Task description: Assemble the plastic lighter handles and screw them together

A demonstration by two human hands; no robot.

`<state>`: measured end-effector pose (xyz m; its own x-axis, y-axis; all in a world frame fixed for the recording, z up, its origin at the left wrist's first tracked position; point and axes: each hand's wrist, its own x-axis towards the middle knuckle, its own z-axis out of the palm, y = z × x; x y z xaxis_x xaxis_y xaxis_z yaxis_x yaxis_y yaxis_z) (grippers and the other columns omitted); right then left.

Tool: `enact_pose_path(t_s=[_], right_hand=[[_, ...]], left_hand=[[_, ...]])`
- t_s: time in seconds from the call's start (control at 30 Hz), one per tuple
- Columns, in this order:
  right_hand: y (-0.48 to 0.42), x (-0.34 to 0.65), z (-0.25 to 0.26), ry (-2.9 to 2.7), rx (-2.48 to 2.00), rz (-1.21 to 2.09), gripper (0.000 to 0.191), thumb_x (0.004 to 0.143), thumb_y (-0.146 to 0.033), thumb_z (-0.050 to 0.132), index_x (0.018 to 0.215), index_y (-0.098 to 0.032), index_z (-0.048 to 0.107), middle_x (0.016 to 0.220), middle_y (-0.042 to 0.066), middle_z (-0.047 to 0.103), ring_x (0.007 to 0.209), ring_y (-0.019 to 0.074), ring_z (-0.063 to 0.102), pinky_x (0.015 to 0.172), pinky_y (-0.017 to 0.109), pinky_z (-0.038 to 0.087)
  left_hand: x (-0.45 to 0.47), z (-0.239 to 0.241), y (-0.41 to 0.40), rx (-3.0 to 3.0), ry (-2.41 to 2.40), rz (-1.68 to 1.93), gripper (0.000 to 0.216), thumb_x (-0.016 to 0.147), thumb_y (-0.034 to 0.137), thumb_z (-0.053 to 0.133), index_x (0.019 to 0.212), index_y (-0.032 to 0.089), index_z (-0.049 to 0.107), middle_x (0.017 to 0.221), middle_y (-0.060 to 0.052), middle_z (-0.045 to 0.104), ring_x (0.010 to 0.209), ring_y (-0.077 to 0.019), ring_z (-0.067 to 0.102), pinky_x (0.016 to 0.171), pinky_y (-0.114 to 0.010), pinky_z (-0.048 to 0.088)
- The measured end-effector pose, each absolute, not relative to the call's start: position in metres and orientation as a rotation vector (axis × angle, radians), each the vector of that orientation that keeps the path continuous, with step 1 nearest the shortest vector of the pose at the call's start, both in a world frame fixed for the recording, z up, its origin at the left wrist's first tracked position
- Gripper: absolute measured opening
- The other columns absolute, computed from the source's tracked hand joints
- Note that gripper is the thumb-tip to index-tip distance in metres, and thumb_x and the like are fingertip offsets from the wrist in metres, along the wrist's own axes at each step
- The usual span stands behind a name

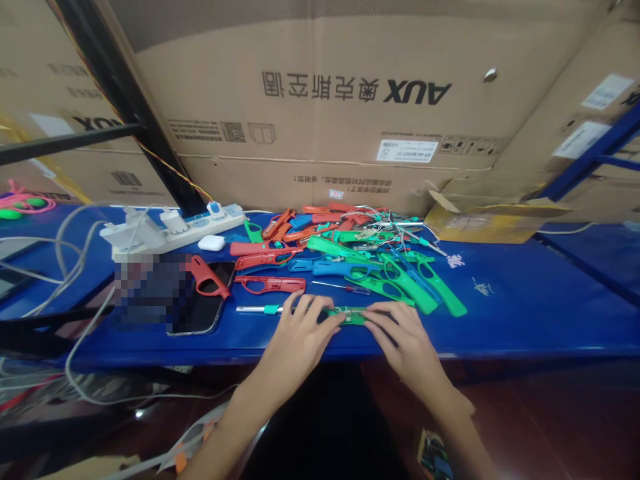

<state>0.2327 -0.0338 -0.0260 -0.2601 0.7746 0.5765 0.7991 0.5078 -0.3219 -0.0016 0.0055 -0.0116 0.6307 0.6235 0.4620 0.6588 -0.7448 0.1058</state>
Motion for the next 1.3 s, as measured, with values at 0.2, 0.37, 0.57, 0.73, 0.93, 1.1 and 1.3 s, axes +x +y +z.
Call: enact_pose_path(t_s=[0.2,0.37,0.57,0.73,0.93,1.1,1.3], right_hand=[[-0.035,0.230,-0.023,-2.043,-1.329,-0.048,0.017,0.104,-0.026,0.057,0.115,-0.025,0.070,0.116,0.008,0.072,0.108,0.0244,0.065,0.095,0.044,0.047],[-0.029,0.243,-0.019,-1.928,-1.404,-0.064,0.021,0.104,-0.032,0.056,0.120,-0.027,0.069,0.123,0.008,0.071,0.115,0.0269,0.064,0.096,0.044,0.047],[-0.003,0.270,-0.011,-2.037,-1.585,-0.372,0.026,0.105,-0.033,0.052,0.116,-0.020,0.072,0.117,0.011,0.077,0.102,0.0298,0.067,0.081,0.043,0.046],[0.005,0.276,-0.002,-2.183,-1.578,-0.414,0.027,0.104,-0.028,0.054,0.094,-0.020,0.077,0.101,0.009,0.080,0.090,0.0274,0.066,0.074,0.040,0.041],[0.001,0.281,0.009,-2.236,-1.560,-0.384,0.026,0.104,-0.031,0.054,0.097,-0.021,0.076,0.103,0.007,0.079,0.091,0.0265,0.066,0.075,0.040,0.042],[0.037,0.277,0.027,-2.246,-1.609,-0.207,0.027,0.103,-0.033,0.053,0.114,-0.020,0.074,0.115,0.010,0.077,0.104,0.0296,0.067,0.084,0.044,0.048],[0.101,0.272,0.041,-2.447,-1.626,-0.063,0.011,0.085,-0.017,0.072,0.091,-0.023,0.078,0.090,0.010,0.079,0.084,0.0272,0.072,0.073,0.038,0.050]], left_hand=[[-0.001,-0.009,0.004,-2.795,-1.129,-0.795,0.023,0.103,0.025,0.056,0.123,0.025,0.068,0.118,-0.006,0.066,0.111,-0.0263,0.057,0.107,-0.053,0.038],[-0.002,-0.008,0.003,-2.808,-1.160,-0.780,0.026,0.104,0.025,0.055,0.129,0.024,0.063,0.122,-0.007,0.066,0.113,-0.0272,0.057,0.108,-0.052,0.039],[-0.005,-0.011,0.004,-2.806,-1.188,-0.843,0.040,0.103,0.033,0.058,0.141,0.022,0.054,0.130,-0.009,0.065,0.120,-0.0281,0.058,0.111,-0.052,0.038],[-0.008,-0.012,0.003,-2.780,-1.266,-1.018,0.053,0.101,0.045,0.058,0.147,0.020,0.046,0.138,-0.013,0.062,0.128,-0.0292,0.055,0.112,-0.049,0.039],[-0.007,-0.011,0.001,-2.756,-1.349,-1.104,0.046,0.105,0.039,0.053,0.147,0.023,0.043,0.140,-0.012,0.060,0.129,-0.0286,0.054,0.109,-0.047,0.042],[-0.007,-0.010,-0.001,-2.761,-1.434,-1.166,0.042,0.106,0.036,0.050,0.146,0.025,0.044,0.141,-0.012,0.059,0.131,-0.0286,0.053,0.110,-0.048,0.042],[-0.008,-0.011,0.001,-2.771,-1.510,-1.229,0.039,0.107,0.036,0.048,0.145,0.025,0.045,0.139,-0.011,0.059,0.130,-0.0281,0.052,0.109,-0.049,0.042]])
